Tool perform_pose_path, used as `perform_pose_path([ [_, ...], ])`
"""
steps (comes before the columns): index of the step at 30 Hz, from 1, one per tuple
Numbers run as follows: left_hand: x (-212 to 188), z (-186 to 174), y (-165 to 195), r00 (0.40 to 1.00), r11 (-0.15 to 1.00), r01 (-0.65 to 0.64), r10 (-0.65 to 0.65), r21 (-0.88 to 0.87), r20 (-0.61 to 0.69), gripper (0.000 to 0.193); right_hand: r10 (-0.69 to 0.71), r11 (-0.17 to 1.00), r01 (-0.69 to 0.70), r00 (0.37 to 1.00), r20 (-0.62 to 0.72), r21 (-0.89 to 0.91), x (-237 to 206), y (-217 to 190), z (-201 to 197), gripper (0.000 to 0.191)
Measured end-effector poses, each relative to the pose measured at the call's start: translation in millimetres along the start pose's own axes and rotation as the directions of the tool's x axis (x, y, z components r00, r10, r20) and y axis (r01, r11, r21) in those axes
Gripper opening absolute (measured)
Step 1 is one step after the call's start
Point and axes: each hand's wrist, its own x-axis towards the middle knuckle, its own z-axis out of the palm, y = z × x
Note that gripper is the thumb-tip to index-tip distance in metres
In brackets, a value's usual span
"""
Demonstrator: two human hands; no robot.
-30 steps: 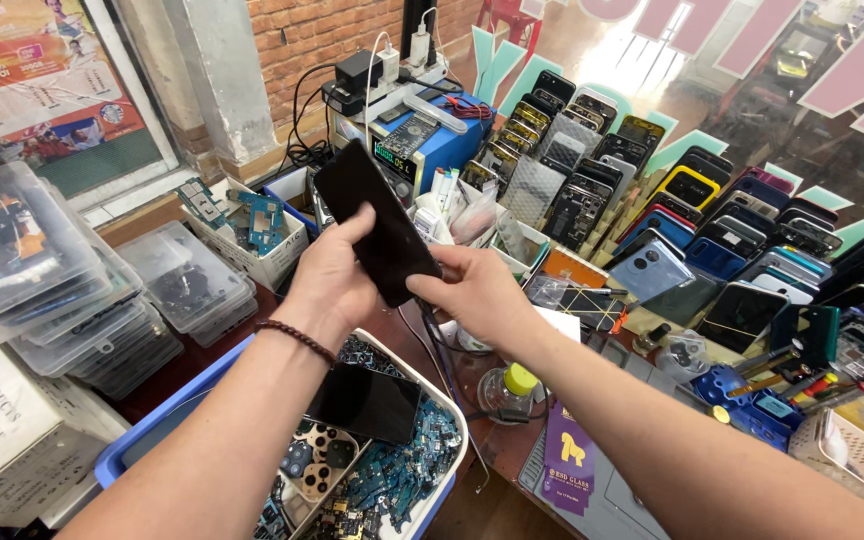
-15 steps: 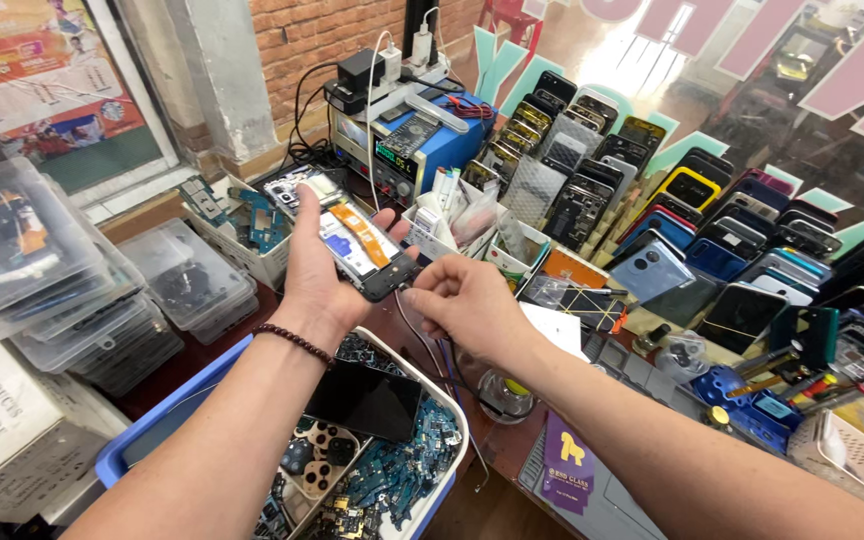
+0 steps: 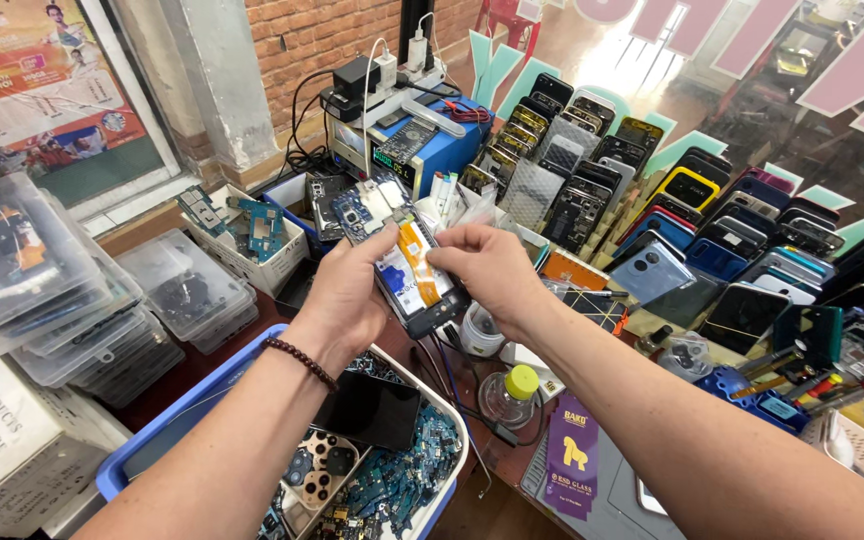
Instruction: The person disassembles a smartphone, removes the battery, cleans the charging port with a tool and spray, and reassembles the device. They test the phone by powering it on and interacting with the screen.
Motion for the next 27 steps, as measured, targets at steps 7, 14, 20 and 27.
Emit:
perform_pose_path([
  [7, -4.8, 13.5, -7.3, 0.997, 0.995, 0.001, 0.007, 0.104, -0.077, 0.024, -0.029, 0.988, 0.029, 1.000, -0.006, 0.153, 7.2, -1.1, 4.7, 0.028],
  [14, -10.9, 18.7, -9.2, 0.986, 0.989, 0.012, 0.013, 0.145, -0.169, 0.023, 0.047, 0.980, -0.048, 0.999, 0.011, 0.192, 10.0, 0.3, 11.3, 0.014],
  [20, -16.5, 16.3, -10.3, 0.962, 0.973, -0.089, 0.140, 0.213, -0.236, 0.023, 0.052, 0.985, -0.053, 0.999, 0.012, 0.164, 9.2, 1.2, 21.5, 0.012],
  [27, -16.0, -2.1, -7.3, 0.908, 0.971, -0.137, 0.202, 0.197, -0.366, 0.020, 0.090, 0.974, -0.091, 0.996, 0.017, 0.206, 13.5, 2.7, 52.5, 0.013],
])
